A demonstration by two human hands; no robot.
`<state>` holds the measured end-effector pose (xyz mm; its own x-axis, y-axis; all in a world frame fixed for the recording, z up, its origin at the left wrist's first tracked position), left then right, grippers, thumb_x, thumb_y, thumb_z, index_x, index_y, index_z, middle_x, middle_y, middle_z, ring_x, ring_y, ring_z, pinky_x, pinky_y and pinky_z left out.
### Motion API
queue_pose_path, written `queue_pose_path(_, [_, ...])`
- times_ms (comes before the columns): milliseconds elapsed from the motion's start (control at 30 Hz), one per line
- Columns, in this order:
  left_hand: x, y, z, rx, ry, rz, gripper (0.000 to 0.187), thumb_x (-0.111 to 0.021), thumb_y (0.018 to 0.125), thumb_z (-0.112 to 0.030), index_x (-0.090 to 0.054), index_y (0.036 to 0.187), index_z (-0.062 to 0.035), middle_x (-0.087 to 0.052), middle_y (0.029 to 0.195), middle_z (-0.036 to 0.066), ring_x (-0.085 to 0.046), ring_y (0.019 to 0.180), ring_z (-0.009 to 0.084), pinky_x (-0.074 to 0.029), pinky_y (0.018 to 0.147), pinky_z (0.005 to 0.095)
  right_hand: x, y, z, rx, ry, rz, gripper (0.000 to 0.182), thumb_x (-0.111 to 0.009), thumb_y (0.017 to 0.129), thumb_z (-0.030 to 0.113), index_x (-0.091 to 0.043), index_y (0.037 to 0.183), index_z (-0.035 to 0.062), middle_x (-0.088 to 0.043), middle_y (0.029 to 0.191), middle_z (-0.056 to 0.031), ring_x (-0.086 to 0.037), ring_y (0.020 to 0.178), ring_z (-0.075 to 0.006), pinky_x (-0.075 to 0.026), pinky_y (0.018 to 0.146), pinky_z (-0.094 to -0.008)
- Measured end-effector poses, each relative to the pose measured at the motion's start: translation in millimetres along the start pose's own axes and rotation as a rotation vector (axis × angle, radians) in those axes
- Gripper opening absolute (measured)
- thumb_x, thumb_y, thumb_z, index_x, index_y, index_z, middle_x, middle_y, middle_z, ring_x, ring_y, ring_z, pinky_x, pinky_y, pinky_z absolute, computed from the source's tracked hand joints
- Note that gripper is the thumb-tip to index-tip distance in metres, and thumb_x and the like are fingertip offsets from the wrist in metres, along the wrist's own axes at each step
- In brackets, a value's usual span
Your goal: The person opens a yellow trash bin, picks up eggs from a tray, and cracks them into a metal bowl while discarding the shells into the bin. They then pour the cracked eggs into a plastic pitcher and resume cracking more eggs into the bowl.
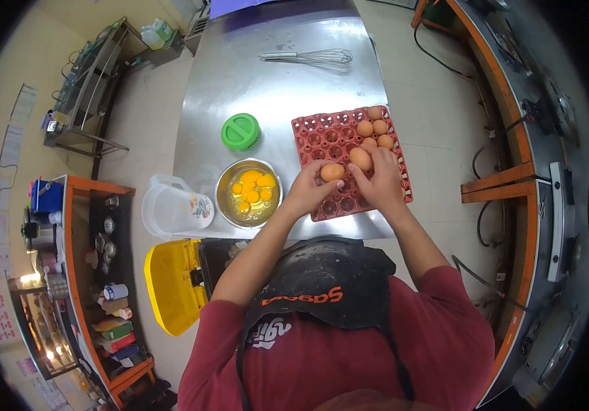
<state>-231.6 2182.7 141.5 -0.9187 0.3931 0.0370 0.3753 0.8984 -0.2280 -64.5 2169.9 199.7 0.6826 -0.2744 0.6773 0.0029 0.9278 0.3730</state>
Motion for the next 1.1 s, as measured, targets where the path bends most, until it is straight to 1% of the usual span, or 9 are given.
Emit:
queue_pose_path(167, [25.2, -16.4, -0.9, -0.086, -0.203, 0.016, 0.052, -0.076, 0.088, -0.004, -0.056, 0.136, -0.0033, -0.065, 0.122, 0.009, -0.064, 0.111, 0.0166, -0.055, 0.093, 0.031, -41.3, -1.1, -18.8, 0.019, -0.542, 0.302, 0.051, -0.081, 0.078, 0.022, -0.065, 0.125, 0.011, -0.058, 0.119, -0.0147, -0.053, 0.108, -0.0333, -0.042, 0.097, -0.0435])
queue_pose_path(267, [48.7, -35.7, -8.6, -0.128, -0.223, -0.063, 0.053, -0.076, 0.088, -0.003, -0.055, 0.136, -0.0025, -0.062, 0.123, 0.009, -0.064, 0.108, 0.015, -0.055, 0.09, 0.0283, -29.1, 5.1, 17.0, 0.045, -0.61, 0.186, 0.052, -0.081, 0.08, 0.026, -0.065, 0.127, 0.0107, -0.06, 0.117, -0.016, -0.055, 0.111, -0.0315, -0.044, 0.096, -0.0429])
queue_pose_path(367, [81.6, -57.9, -11.6, -0.238, -0.125, -0.205, 0.056, -0.078, 0.087, -0.002, -0.054, 0.138, -0.0033, -0.055, 0.12, 0.007, -0.065, 0.102, 0.0121, -0.055, 0.084, 0.0236, -42.8, 15.5, 65.3, 0.033, 0.214, 0.245, 0.048, -0.076, 0.086, 0.025, -0.065, 0.129, 0.007, -0.064, 0.11, -0.015, -0.062, 0.098, -0.028, -0.051, 0.087, -0.0392])
queue_pose_path(400, [93.2, -64.0, -10.3, -0.265, -0.101, -0.24, 0.056, -0.079, 0.087, -0.003, -0.055, 0.138, -0.0041, -0.054, 0.121, 0.007, -0.064, 0.102, 0.012, -0.055, 0.084, 0.0239, -68.9, 11.1, 73.1, -0.22, 0.554, 0.444, 0.045, -0.076, 0.089, 0.027, -0.067, 0.127, 0.0041, -0.069, 0.11, -0.0142, -0.066, 0.093, -0.0209, -0.055, 0.08, -0.0341])
queue_pose_path(567, [157.6, -97.3, -9.4, -0.317, 0.258, -0.365, 0.06, -0.085, 0.083, -0.013, -0.06, 0.137, -0.0088, -0.054, 0.112, 0.005, -0.057, 0.09, 0.0112, -0.05, 0.078, 0.0238, -157.0, 22.0, 130.0, -0.118, 0.691, 0.761, 0.043, -0.076, 0.088, 0.019, -0.067, 0.126, 0.0005, -0.071, 0.104, -0.0095, -0.066, 0.094, -0.0148, -0.054, 0.083, -0.0293])
queue_pose_path(633, [175.1, -111.1, 2.4, -0.267, 0.136, -0.382, 0.06, -0.084, 0.083, -0.013, -0.06, 0.137, -0.0048, -0.057, 0.113, 0.007, -0.055, 0.085, 0.0119, -0.049, 0.076, 0.0237, -182.1, 23.0, 142.4, -0.079, 0.696, 0.8, 0.038, -0.075, 0.09, 0.01, -0.065, 0.125, -0.0018, -0.069, 0.099, -0.0037, -0.064, 0.088, -0.0084, -0.052, 0.08, -0.023])
queue_pose_path(800, [207.8, -119.7, 57.1, -0.185, -0.165, -0.452, 0.06, -0.083, 0.083, -0.015, -0.059, 0.135, 0.0026, -0.066, 0.108, 0.009, -0.059, 0.086, 0.0126, -0.052, 0.078, 0.0268, -249.3, 15.3, 133.5, -0.051, 0.579, 0.8, 0.038, -0.079, 0.086, 0.015, -0.068, 0.118, 0.0005, -0.071, 0.094, -0.004, -0.065, 0.081, -0.0088, -0.053, 0.074, -0.0239])
queue_pose_path(967, [213.6, -97.8, 109.7, -0.29, 0.226, -0.529, 0.05, -0.077, 0.084, -0.013, -0.062, 0.129, 0.0045, -0.07, 0.093, 0.012, -0.064, 0.079, 0.0153, -0.054, 0.073, 0.0294, -247.2, 6.5, 150.0, 0.063, 0.302, 0.738, 0.046, -0.079, 0.079, 0.031, -0.07, 0.115, 0.0031, -0.073, 0.095, -0.0175, -0.072, 0.086, -0.025, -0.057, 0.079, -0.0357])
queue_pose_path(1100, [205.6, -104.8, 92.4, -0.331, 0.309, -0.589, 0.042, -0.072, 0.085, -0.011, -0.065, 0.123, 0.0043, -0.07, 0.092, 0.015, -0.067, 0.077, 0.0203, -0.055, 0.071, 0.0321, -253.4, 6.4, 137.8, 0.185, 0.306, 0.641, 0.046, -0.078, 0.079, 0.03, -0.069, 0.115, 0.0031, -0.072, 0.098, -0.0201, -0.072, 0.089, -0.029, -0.056, 0.081, -0.038])
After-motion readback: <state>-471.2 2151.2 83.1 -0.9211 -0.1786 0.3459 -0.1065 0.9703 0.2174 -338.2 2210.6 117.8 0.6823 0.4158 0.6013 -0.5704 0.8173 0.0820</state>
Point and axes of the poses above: each hand's wrist, its own y-axis towards the middle knuckle, its own x-axis out of the back of the hand, z = x × y, the point moved 9 cm from there along y, towards the middle knuckle
